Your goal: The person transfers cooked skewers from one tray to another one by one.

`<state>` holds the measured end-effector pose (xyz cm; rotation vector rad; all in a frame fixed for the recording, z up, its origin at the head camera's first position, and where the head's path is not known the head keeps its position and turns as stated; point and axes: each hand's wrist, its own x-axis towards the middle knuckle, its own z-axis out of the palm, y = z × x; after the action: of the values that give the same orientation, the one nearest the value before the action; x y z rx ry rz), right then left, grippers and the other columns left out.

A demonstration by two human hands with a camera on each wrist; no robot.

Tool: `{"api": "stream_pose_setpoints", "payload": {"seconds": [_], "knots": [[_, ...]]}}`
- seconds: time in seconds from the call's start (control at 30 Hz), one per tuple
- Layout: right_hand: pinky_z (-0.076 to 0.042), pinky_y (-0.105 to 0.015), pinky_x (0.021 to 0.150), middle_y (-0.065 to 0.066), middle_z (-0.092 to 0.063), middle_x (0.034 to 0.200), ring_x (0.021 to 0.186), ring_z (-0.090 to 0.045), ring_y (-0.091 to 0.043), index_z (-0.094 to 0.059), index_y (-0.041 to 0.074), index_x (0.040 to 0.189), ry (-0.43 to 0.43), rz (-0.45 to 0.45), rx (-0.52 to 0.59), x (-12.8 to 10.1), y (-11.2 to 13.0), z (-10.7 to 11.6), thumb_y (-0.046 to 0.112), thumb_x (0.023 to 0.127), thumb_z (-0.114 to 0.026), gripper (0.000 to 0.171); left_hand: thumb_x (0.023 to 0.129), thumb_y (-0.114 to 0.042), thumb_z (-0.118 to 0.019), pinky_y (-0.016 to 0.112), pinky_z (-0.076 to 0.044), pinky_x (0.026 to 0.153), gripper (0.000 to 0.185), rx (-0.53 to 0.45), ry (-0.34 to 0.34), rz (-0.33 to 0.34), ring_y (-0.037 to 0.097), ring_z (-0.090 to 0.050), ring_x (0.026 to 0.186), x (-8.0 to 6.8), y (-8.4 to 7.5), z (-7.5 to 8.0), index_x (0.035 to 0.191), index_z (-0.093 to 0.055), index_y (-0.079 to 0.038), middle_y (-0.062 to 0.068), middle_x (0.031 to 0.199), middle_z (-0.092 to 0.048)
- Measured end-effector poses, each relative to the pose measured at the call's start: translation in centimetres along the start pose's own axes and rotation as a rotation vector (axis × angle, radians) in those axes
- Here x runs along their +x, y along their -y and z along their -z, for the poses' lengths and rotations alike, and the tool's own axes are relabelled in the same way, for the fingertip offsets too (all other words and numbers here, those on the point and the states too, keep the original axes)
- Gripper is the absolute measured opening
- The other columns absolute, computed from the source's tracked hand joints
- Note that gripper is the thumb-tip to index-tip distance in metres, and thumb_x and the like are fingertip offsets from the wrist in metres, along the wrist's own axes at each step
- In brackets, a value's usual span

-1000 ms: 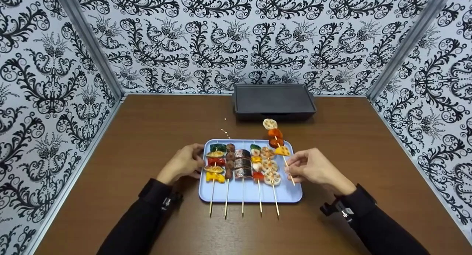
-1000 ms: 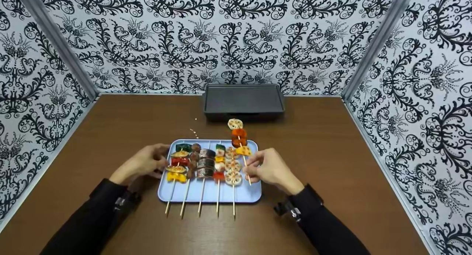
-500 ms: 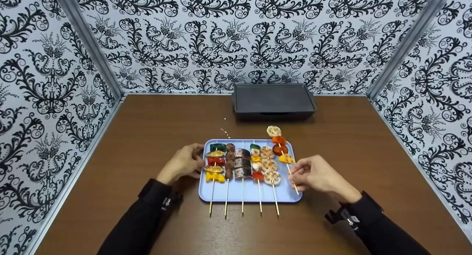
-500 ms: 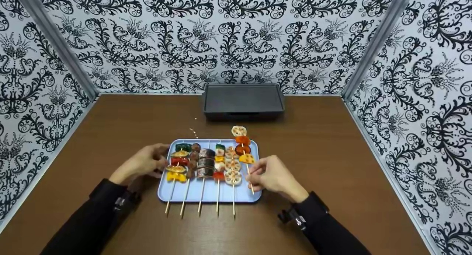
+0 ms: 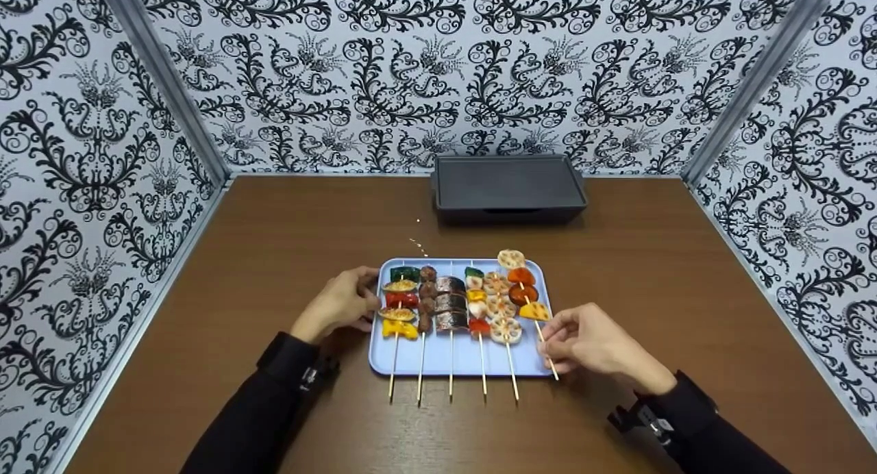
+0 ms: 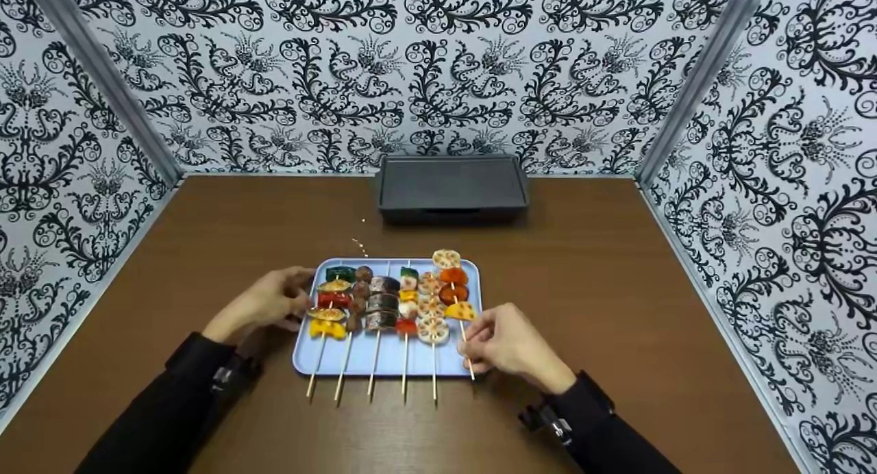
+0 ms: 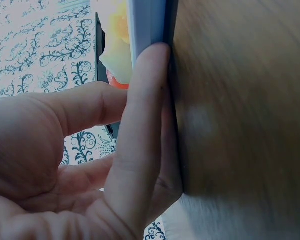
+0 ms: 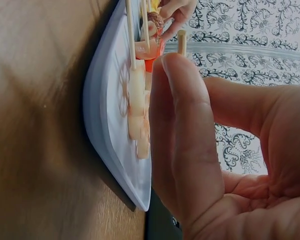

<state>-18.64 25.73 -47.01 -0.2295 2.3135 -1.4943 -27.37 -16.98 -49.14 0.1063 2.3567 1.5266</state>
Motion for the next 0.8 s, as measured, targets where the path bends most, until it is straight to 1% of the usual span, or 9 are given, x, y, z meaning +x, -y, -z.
{"api": "stream_pose_setpoints", "payload": {"seconds": [0.17,0.53,0.8], "knots": [[-0.067,-0.037,0.060,-0.014,-0.070,0.082,0.069,-0.072,-0.023,-0.069,-0.007,0.098,0.007,0.005,-0.024,-0.5,-0.3,-0.1,0.004,0.088,-0.082,0.020,0.092,0.007,-0.065,0.042,-0.067,0.060,0.065,0.008,-0.003,0.010,0.028,-0.071,0.072,0.0,-0.1,-0.1,0.154,-0.048,-0.005,0.018,0.097,-0.064],[-0.067,-0.036,0.061,-0.016,-0.069,0.083,0.068,-0.073,-0.023,-0.068,-0.009,0.099,0.001,-0.025,0.015,-1.1,-0.1,-0.9,0.004,0.089,-0.081,0.021,0.091,0.008,-0.066,0.043,-0.067,0.061,0.067,-0.003,-0.002,0.024,0.029,-0.072,0.074,0.0,-0.1,0.0,0.154,-0.048,-0.006,0.020,0.098,-0.064],[-0.067,-0.038,0.062,-0.014,-0.069,0.082,0.067,-0.074,-0.024,-0.068,-0.008,0.097,0.010,-0.039,0.010,-1.1,-0.4,-1.2,0.005,0.089,-0.082,0.021,0.091,0.009,-0.066,0.042,-0.067,0.061,0.067,-0.005,-0.005,0.031,0.029,-0.071,0.074,0.0,-0.2,0.0,0.154,-0.049,-0.007,0.020,0.099,-0.064]]}}
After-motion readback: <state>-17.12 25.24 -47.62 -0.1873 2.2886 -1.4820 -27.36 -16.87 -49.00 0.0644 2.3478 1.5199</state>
